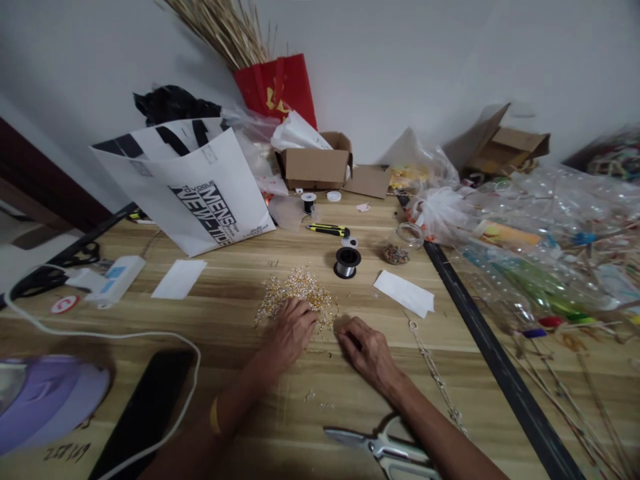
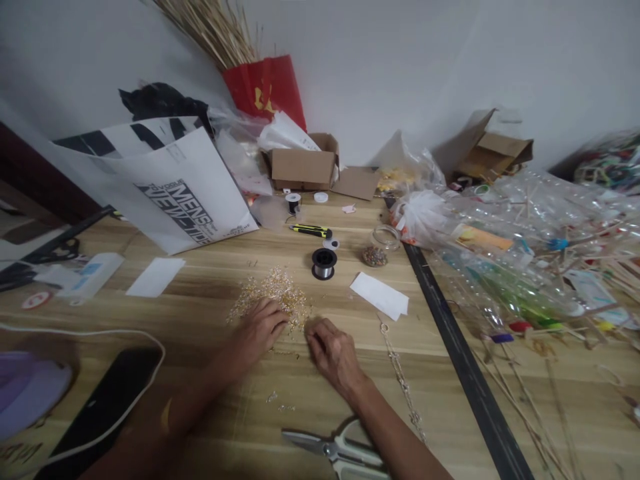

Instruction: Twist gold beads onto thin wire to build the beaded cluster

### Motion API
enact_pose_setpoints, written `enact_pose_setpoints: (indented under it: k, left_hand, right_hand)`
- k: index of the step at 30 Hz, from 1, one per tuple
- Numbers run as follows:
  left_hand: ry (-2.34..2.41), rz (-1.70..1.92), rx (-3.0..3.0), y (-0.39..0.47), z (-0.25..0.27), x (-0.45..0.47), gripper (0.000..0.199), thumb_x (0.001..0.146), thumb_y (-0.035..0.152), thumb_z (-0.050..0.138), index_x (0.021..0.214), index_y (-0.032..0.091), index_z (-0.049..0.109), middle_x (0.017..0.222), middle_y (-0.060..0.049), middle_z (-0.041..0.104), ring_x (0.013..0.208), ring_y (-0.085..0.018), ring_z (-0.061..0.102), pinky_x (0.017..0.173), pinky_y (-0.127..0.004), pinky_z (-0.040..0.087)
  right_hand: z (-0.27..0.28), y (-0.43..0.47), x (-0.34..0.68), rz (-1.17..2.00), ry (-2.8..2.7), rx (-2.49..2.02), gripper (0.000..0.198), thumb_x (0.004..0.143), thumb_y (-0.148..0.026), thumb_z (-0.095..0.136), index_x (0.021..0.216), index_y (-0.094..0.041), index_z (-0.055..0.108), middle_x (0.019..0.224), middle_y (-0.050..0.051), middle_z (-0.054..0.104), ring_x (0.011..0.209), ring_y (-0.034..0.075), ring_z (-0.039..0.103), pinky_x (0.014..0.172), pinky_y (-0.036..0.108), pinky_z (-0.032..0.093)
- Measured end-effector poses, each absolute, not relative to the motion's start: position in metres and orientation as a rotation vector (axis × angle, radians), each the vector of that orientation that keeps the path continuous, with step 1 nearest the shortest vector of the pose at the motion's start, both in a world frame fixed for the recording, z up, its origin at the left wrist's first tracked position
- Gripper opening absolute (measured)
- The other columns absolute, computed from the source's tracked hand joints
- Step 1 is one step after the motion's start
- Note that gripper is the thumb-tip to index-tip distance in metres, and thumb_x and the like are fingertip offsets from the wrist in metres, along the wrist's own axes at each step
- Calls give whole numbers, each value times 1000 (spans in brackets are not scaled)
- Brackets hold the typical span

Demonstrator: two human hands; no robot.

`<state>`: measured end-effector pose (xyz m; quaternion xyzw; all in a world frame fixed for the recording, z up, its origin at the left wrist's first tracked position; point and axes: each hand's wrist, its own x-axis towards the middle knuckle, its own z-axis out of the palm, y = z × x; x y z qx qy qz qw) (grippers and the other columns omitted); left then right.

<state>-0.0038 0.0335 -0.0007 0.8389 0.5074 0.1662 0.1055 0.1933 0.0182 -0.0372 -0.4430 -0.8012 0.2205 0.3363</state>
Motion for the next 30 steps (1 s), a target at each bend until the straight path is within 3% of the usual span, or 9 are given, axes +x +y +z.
enact_pose_setpoints:
  k: [11, 21, 30]
  left_hand:
    - [1484, 692, 2401, 34, -14, -8, 12, 83, 13, 54, 76, 18, 62, 79, -4, 61, 84, -19, 50, 78, -33, 41]
    - [1560, 1094, 2000, 42, -24, -21, 9, 79, 17, 56, 74, 17, 63, 77, -3, 66, 77, -16, 59, 72, -27, 45]
    - [1593, 1164, 1621, 43, -27, -26, 11, 74, 25, 59, 71, 16, 65, 71, -3, 69, 66, -15, 62, 63, -23, 48]
  right_hand:
    - [-37, 18, 194, 585, -2086, -1167, 14, 88, -18, 46, 79, -19, 56, 76, 3, 58, 64, 14, 55, 59, 22, 41]
    - [-36, 20, 193, 565, -2109, -1128, 12, 87, -16, 46, 80, -19, 55, 77, 3, 58, 67, 14, 56, 61, 22, 41]
    - [-36, 20, 194, 574, -2097, -1129, 13, 88, -18, 46, 78, -20, 54, 74, 2, 57, 65, 14, 55, 59, 22, 40]
